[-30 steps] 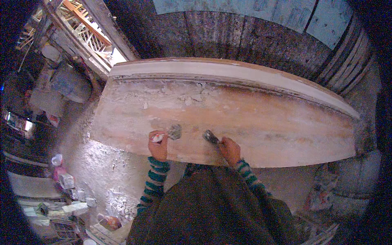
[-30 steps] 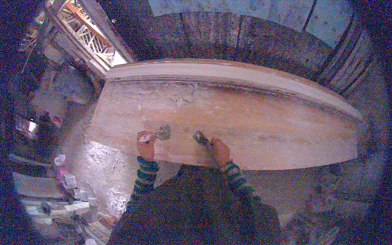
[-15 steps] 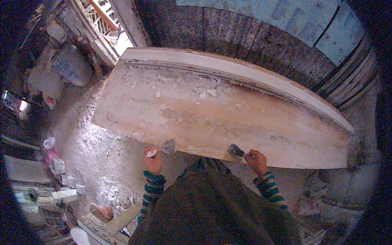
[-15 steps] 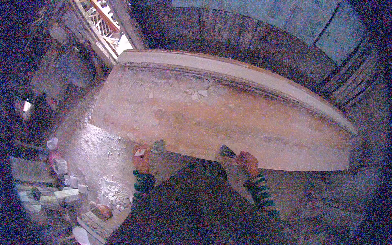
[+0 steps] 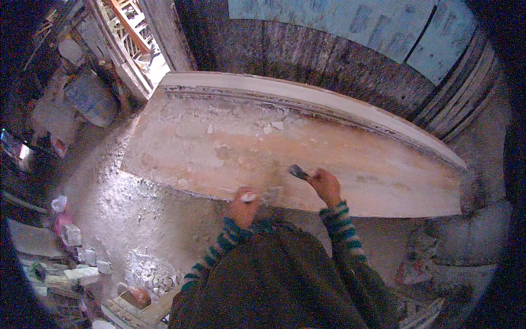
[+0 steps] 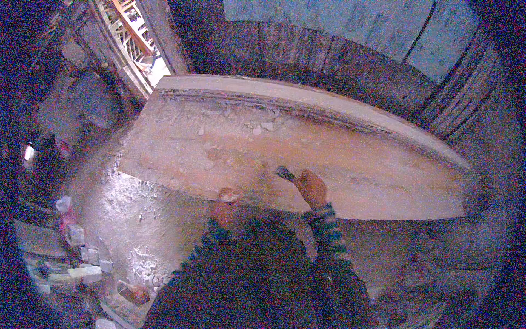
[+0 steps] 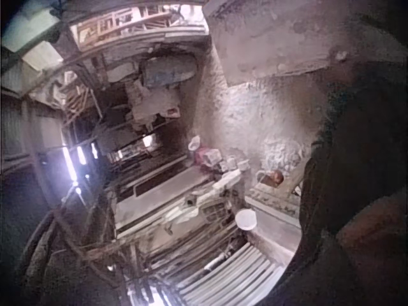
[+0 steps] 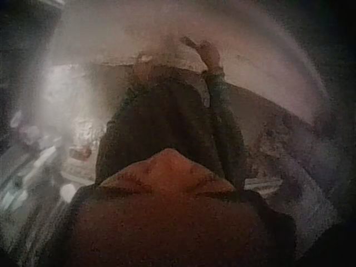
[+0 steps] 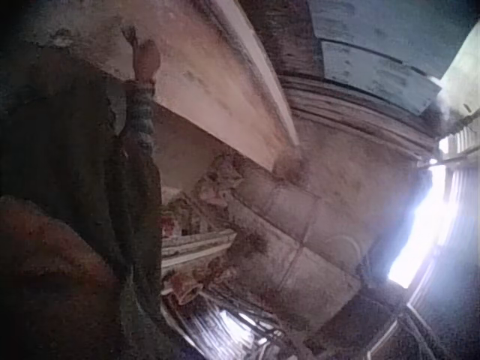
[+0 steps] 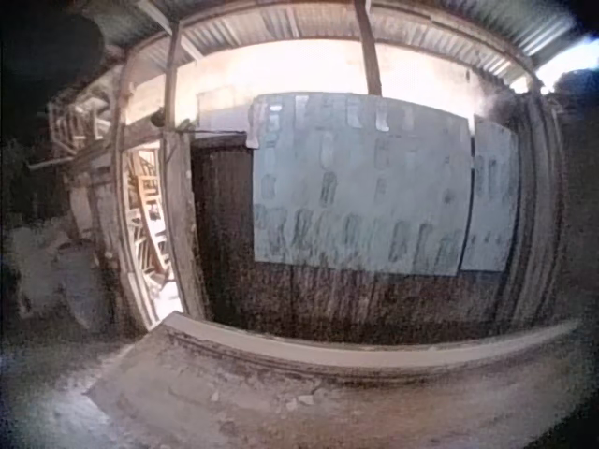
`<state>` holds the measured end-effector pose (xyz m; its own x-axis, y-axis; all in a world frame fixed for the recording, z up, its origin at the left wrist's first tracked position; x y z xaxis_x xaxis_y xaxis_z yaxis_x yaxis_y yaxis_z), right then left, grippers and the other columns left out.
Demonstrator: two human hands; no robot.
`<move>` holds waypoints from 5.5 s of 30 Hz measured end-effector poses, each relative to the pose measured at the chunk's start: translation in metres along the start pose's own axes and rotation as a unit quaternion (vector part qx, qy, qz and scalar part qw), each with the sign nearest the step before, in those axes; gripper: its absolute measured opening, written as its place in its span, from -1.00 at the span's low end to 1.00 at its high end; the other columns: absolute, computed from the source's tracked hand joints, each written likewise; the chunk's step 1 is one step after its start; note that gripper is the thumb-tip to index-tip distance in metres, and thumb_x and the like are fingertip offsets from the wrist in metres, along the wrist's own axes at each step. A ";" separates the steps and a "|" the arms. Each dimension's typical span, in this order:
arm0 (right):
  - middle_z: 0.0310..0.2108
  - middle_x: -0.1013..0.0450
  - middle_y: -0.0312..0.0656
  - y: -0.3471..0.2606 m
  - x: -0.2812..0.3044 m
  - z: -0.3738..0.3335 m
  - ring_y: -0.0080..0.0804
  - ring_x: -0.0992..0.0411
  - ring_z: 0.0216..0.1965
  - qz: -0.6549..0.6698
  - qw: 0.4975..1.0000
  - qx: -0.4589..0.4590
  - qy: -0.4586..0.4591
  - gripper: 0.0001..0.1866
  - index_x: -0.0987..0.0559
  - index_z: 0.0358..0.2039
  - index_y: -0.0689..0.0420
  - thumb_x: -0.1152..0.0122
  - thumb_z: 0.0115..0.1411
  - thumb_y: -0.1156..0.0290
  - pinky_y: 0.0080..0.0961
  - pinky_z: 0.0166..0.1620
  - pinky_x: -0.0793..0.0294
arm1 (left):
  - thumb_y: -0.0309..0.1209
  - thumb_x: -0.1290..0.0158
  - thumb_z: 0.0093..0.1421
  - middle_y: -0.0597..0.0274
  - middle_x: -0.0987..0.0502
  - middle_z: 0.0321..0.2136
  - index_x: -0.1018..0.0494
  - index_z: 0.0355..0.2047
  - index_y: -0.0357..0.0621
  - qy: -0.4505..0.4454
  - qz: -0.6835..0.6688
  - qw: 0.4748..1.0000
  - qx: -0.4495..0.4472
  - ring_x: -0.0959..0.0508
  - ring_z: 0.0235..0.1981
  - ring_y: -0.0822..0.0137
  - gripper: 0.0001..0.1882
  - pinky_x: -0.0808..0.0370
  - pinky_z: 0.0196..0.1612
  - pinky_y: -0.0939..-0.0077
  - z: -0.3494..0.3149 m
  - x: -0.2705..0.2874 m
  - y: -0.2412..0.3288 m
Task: The person scrapes a white powdery residue from a large curved wooden board using a small metal scraper held in the right hand. The person repeatedly scrapes along the surface, gathering the residue into a pile and occasionally moving it aside.
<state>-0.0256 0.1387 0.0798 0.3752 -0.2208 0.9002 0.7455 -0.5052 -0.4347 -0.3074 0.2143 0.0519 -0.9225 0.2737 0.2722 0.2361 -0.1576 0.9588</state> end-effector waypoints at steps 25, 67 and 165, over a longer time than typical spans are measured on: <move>-0.53 -0.47 -0.10 0.150 0.059 -0.042 -0.16 -0.45 -0.47 0.139 0.990 0.001 0.036 -0.78 -0.48 -0.50 0.14 -0.22 0.01 0.25 -0.35 -0.42 -0.38 | -0.62 -0.05 -0.02 0.30 -0.42 -0.46 -0.33 -0.35 -0.14 0.201 -0.011 0.979 -0.039 -0.44 -0.39 0.40 -0.78 -0.42 -0.29 0.51 0.021 0.083 -0.021; -0.58 -0.45 -0.14 0.297 0.133 -0.046 -0.40 -0.38 -0.52 0.132 0.979 -0.119 0.104 -0.77 -0.47 -0.52 0.19 -0.26 -0.01 0.29 -0.46 -0.41 -0.35 | -0.46 -0.19 -0.05 0.33 -0.45 -0.49 -0.32 -0.29 -0.10 -0.216 -0.031 0.975 0.043 -0.46 -0.42 0.45 -0.67 -0.47 -0.36 0.51 -0.039 -0.347 0.009; -0.65 -0.44 -0.09 0.127 0.016 0.083 -0.17 -0.43 -0.57 -0.009 0.991 -0.120 0.063 -0.74 -0.49 -0.60 0.14 -0.28 -0.11 0.22 -0.33 -0.49 -0.36 | -0.55 -0.08 0.03 0.37 -0.36 -0.51 -0.30 -0.40 -0.09 0.243 0.032 0.969 -0.026 -0.38 -0.47 0.48 -0.82 -0.39 -0.38 0.59 0.131 0.079 -0.080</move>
<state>0.1210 0.1396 0.0372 0.2805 -0.3047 0.9102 0.5926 -0.6910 -0.4139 -0.3590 0.3725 0.0069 -0.9446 -0.2145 0.2485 0.2931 -0.2100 0.9328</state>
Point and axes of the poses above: each hand's wrist, its own z-axis towards the middle knuckle, its own x-axis out of the back of the hand, y = z × x, the point moved 9 cm from there along z, towards the middle knuckle
